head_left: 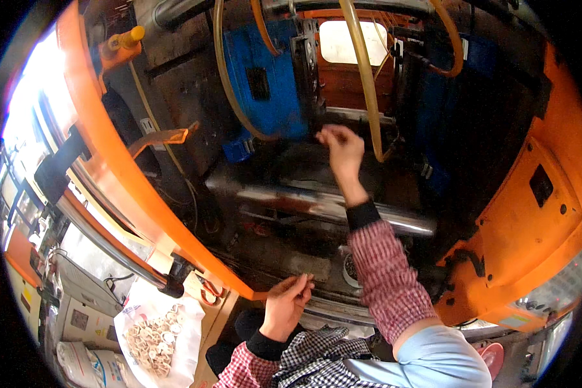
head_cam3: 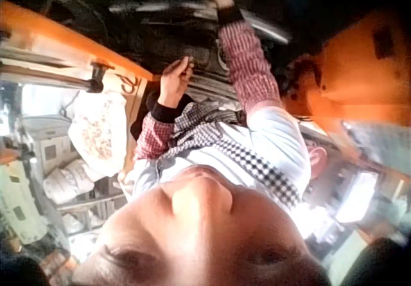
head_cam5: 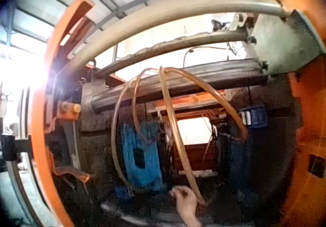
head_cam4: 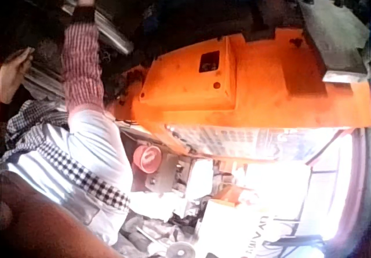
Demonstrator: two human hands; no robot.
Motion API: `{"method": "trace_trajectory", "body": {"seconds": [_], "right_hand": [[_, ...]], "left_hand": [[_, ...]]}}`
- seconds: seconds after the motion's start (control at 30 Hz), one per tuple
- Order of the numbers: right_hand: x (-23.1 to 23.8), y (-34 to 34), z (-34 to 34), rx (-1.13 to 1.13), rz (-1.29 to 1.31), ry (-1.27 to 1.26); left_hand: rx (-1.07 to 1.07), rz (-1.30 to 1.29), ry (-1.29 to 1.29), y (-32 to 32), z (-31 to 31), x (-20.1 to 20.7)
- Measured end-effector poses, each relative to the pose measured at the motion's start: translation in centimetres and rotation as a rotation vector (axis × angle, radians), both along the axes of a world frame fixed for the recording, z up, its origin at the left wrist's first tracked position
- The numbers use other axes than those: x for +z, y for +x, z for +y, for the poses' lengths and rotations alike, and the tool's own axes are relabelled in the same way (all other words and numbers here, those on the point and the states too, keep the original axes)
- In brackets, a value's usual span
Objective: The person repeatedly picks small white plastic components from a bag, assembles them by hand, and places them into a machine. The person also handles small metal pins from a container and inserts them into the machine. The process is repeated multiple times.
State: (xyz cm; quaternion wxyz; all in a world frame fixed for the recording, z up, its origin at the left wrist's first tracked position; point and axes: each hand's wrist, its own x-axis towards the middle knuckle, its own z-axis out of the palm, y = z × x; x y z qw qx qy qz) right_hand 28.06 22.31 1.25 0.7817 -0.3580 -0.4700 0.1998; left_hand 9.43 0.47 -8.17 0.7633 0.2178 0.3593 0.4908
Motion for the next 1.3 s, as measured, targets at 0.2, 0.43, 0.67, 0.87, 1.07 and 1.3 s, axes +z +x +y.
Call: {"method": "trace_trajectory", "body": {"seconds": [0.2,0.43,0.67,0.87,1.07,1.3], "right_hand": [[2.2,2.6,13.3,-0.428,-0.422,-0.331],[1.6,3.3,18.4,-0.582,-0.441,-0.219],[2.0,3.8,19.2,-0.593,-0.553,-0.272],[2.7,3.1,19.2,-0.595,-0.562,-0.379],[3.7,1.3,16.8,-0.414,-0.553,-0.496],[3.3,-1.4,4.7,0.043,-0.707,-0.034]], "left_hand": [[0.024,0.029,-0.096,-0.8,-1.8,1.9],[0.032,0.143,-0.108,-1.0,-0.9,1.0],[-0.019,0.147,-0.091,-1.1,-0.3,-0.4],[-0.020,0.177,-0.012,-1.2,-0.4,-0.8],[-0.011,0.192,-0.046,-1.2,-0.3,-0.1],[0.166,0.095,0.052,-1.3,0.9,1.4]]}}
